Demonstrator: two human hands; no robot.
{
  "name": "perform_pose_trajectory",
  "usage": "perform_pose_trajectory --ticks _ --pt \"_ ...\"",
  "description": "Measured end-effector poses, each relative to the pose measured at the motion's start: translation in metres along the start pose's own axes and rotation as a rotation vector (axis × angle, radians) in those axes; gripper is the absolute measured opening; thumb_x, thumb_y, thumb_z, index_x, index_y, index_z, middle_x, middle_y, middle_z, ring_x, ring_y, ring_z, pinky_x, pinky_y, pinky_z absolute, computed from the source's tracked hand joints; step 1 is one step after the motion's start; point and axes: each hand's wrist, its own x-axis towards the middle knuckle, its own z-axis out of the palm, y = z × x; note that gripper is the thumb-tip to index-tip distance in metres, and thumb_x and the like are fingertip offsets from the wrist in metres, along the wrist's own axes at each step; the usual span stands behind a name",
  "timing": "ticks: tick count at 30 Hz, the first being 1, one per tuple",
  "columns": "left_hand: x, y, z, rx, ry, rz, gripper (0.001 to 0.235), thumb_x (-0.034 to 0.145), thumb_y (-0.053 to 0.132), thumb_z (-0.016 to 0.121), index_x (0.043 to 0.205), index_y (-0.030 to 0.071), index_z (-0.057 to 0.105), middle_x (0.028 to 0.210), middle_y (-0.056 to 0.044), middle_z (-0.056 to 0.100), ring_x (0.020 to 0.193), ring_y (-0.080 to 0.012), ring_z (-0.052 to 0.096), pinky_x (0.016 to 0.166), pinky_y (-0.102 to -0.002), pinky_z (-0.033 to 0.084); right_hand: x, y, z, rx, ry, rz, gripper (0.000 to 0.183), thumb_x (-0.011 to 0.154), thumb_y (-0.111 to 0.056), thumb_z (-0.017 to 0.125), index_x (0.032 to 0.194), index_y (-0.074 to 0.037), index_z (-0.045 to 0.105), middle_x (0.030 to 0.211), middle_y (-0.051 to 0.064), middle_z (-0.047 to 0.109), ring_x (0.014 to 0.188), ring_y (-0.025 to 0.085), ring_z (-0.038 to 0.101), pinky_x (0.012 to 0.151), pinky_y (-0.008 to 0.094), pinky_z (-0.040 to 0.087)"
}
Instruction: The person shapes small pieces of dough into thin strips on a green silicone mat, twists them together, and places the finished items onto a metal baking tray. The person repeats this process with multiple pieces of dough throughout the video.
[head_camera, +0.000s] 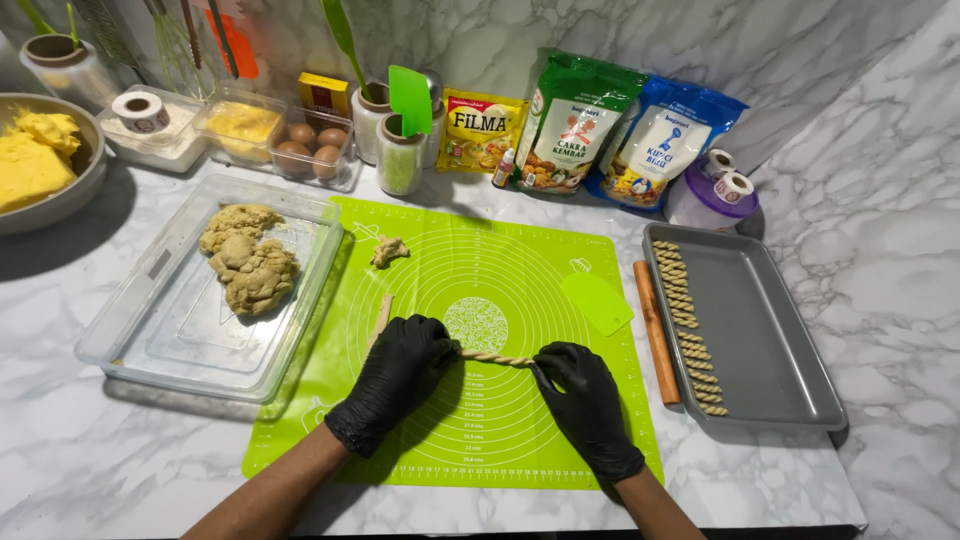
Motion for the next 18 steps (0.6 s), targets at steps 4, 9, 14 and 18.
perform_pose_trajectory --ticks 4,9,14,18 --pt "-0.006 0.005 -0.004 0.038 -0.006 0.042 0.009 0.090 0.014 0.069 0.096 0.014 0.075 0.082 -0.009 0.063 0.068 -0.0348 0.057 0.053 -0.049 0.040 -0.007 -0.017 0.000 -0.233 0.029 -0.135 0.022 0.089 -0.016 0.080 0.109 -0.006 0.076 0.106 0.013 0.073 0.088 0.030 0.070 0.075 0.042 0.057" --pt "-0.003 0.006 -0.008 0.045 0.013 0.086 0.005 0.095 0.014 0.066 0.095 0.010 0.069 0.078 -0.010 0.058 0.066 -0.0340 0.054 0.052 -0.048 0.038 -0.010 -0.023 -0.001 -0.397 -0.034 -0.159 0.033 0.094 -0.021 0.073 0.125 -0.008 0.071 0.123 0.012 0.069 0.111 0.028 0.066 0.087 0.038 0.054" --pt "-0.003 0.004 0.002 0.057 0.025 0.073 0.003 0.093 0.013 0.066 0.093 0.012 0.069 0.080 -0.009 0.058 0.068 -0.0330 0.054 0.055 -0.047 0.037 0.008 -0.008 0.001 -0.109 -0.031 -0.088 0.019 0.088 -0.013 0.080 0.103 -0.004 0.073 0.101 0.013 0.071 0.087 0.029 0.069 0.075 0.039 0.057" --pt "-0.003 0.003 0.003 0.043 0.026 0.033 0.005 0.092 0.016 0.069 0.092 0.012 0.072 0.080 -0.009 0.060 0.069 -0.0326 0.055 0.056 -0.048 0.039 0.021 -0.008 0.002 0.179 -0.132 0.174 0.018 0.089 -0.015 0.079 0.099 -0.003 0.069 0.105 0.011 0.063 0.093 0.023 0.069 0.078 0.030 0.065"
